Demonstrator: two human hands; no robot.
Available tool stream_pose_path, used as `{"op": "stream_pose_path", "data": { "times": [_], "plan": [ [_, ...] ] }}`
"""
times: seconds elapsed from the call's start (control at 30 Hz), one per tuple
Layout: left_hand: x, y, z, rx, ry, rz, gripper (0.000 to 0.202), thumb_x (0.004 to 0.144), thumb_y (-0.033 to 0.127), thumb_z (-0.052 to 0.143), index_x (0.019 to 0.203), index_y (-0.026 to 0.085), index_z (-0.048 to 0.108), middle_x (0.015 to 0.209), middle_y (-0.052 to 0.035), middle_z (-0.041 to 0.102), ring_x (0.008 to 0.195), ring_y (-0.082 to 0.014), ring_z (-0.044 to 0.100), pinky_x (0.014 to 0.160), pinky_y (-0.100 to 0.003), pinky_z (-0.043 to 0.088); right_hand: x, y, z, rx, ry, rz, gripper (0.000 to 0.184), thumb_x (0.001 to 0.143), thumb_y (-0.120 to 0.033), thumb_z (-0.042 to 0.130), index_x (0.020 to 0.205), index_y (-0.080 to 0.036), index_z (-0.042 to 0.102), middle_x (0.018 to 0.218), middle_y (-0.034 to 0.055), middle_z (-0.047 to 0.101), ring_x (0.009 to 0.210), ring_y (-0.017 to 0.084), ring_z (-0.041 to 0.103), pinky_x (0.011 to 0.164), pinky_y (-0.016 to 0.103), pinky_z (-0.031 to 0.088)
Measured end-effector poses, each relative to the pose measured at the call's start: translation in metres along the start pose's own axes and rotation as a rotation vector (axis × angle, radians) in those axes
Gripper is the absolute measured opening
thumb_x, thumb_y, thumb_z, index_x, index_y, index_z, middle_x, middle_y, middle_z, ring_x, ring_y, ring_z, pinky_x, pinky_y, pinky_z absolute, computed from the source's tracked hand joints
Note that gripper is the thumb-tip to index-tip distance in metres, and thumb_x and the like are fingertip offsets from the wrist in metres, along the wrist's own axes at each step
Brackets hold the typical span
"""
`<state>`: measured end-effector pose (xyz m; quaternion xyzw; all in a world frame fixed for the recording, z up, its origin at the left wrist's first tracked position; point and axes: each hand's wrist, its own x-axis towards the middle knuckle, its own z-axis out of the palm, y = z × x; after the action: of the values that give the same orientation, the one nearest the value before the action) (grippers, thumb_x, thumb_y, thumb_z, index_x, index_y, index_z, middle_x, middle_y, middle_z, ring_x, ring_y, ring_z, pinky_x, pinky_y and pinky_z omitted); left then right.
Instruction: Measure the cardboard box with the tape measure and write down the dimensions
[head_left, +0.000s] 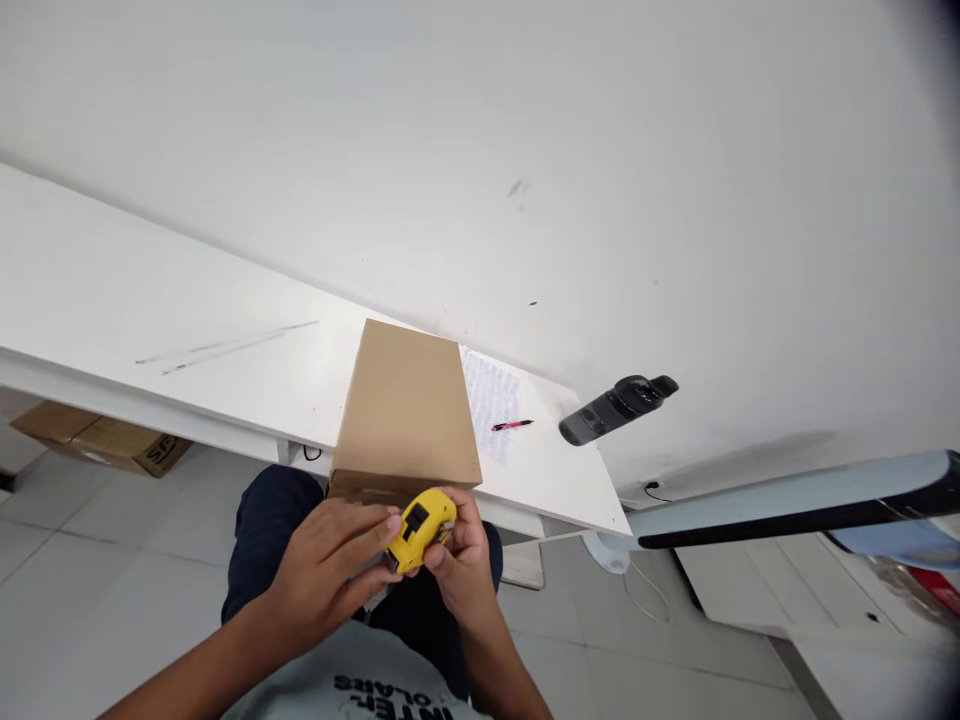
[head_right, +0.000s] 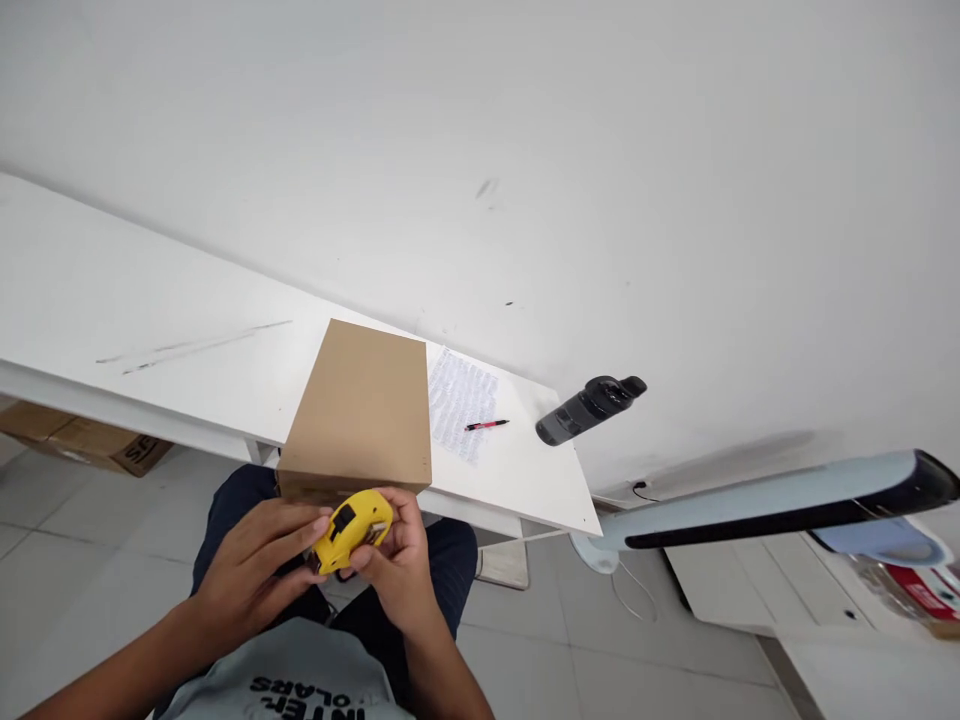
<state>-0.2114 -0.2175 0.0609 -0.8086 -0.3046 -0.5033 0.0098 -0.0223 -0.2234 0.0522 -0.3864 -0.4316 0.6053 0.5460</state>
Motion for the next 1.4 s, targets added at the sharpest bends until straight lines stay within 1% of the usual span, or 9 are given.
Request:
{"op": "stream_pose_path", "data": {
  "times": [0.1,0.2,0.3,0.43,0.5,0.6,0.9,1.17,1.4],
  "plan": [
    [-0.004,-0.007,-0.009,0.164,0.001,0.121,0.035,0.092,0.025,0.067,0.126,0.025,0.063,0.115,-0.0065,0.077,0.103,-0.0192,0.073,0.097,-0.037,0.055,-0.002,0.0,0.002,-0.072,-0.005,0.022,0.059,0.067,-0.06,0.086,0.103,-0.028,0.052,0.08,-0.0028,0.065,0.045,0.009,0.05,0.042,0.023,0.046],
    [-0.002,-0.016,-0.029,0.219,-0.022,0.19,0.029,0.093,0.017,0.06,0.12,0.026,0.064,0.113,-0.0027,0.078,0.095,-0.0153,0.073,0.091,-0.032,0.056,-0.009,-0.007,-0.001,-0.133,0.136,-0.057,0.057,0.067,-0.049,0.09,0.106,-0.028,0.054,0.083,-0.0021,0.068,0.05,0.01,0.054,0.046,0.023,0.049],
    [0.003,-0.039,-0.055,0.406,0.1,-0.121,0.028,0.096,0.024,0.056,0.12,0.028,0.068,0.099,-0.0005,0.079,0.079,-0.0168,0.072,0.075,-0.03,0.057,-0.009,-0.021,-0.017,-0.214,0.44,-0.225,0.066,0.066,-0.042,0.09,0.121,-0.03,0.055,0.107,0.0056,0.07,0.085,0.02,0.068,0.075,0.034,0.059],
    [0.005,-0.092,-0.08,0.402,0.246,-0.597,0.033,0.1,0.039,0.051,0.127,0.031,0.068,0.105,0.0024,0.078,0.092,-0.0212,0.074,0.082,-0.037,0.058,0.013,-0.044,-0.066,-0.322,0.716,-0.381,0.086,0.074,-0.05,0.081,0.148,-0.028,0.044,0.144,0.011,0.054,0.13,0.031,0.054,0.109,0.048,0.045],
    [0.003,-0.116,-0.08,0.285,0.301,-0.674,0.031,0.098,0.042,0.054,0.123,0.031,0.07,0.105,0.0051,0.077,0.093,-0.0203,0.074,0.087,-0.038,0.059,0.029,-0.049,-0.092,-0.369,0.72,-0.386,0.086,0.079,-0.053,0.075,0.152,-0.026,0.041,0.143,0.0102,0.055,0.128,0.03,0.054,0.111,0.05,0.043],
    [-0.001,-0.136,-0.068,0.182,0.298,-0.615,0.026,0.095,0.041,0.061,0.116,0.03,0.071,0.114,0.0063,0.076,0.097,-0.0201,0.074,0.095,-0.04,0.059,0.05,-0.047,-0.114,-0.421,0.704,-0.393,0.084,0.083,-0.054,0.071,0.154,-0.023,0.039,0.142,0.0118,0.057,0.126,0.028,0.057,0.11,0.049,0.044],
    [0.02,-0.102,-0.031,0.151,-0.142,-0.212,0.041,0.1,0.034,0.047,0.139,0.03,0.057,0.14,-0.0052,0.064,0.14,-0.0274,0.052,0.112,-0.048,0.042,0.073,-0.032,-0.08,-0.484,0.508,-0.398,0.069,0.089,-0.051,0.067,0.15,-0.025,0.046,0.153,0.0132,0.05,0.137,0.027,0.052,0.116,0.046,0.04],
    [0.023,-0.081,-0.027,0.254,-0.207,-0.192,0.069,0.095,0.063,0.049,0.156,0.033,0.037,0.149,-0.0065,0.056,0.147,-0.0322,0.041,0.12,-0.051,0.026,0.079,-0.03,-0.083,-0.499,0.488,-0.397,0.069,0.091,-0.051,0.065,0.152,-0.026,0.044,0.152,0.0127,0.05,0.136,0.027,0.052,0.116,0.047,0.04],
    [0.037,-0.094,-0.025,0.399,-0.055,-0.165,0.042,0.094,0.041,0.063,0.135,0.034,0.059,0.128,-0.0036,0.072,0.123,-0.0281,0.065,0.115,-0.049,0.035,0.097,-0.025,-0.082,-0.506,0.435,-0.449,0.071,0.091,-0.048,0.064,0.154,-0.028,0.039,0.148,0.0119,0.052,0.129,0.025,0.055,0.109,0.043,0.046]
  ]
}}
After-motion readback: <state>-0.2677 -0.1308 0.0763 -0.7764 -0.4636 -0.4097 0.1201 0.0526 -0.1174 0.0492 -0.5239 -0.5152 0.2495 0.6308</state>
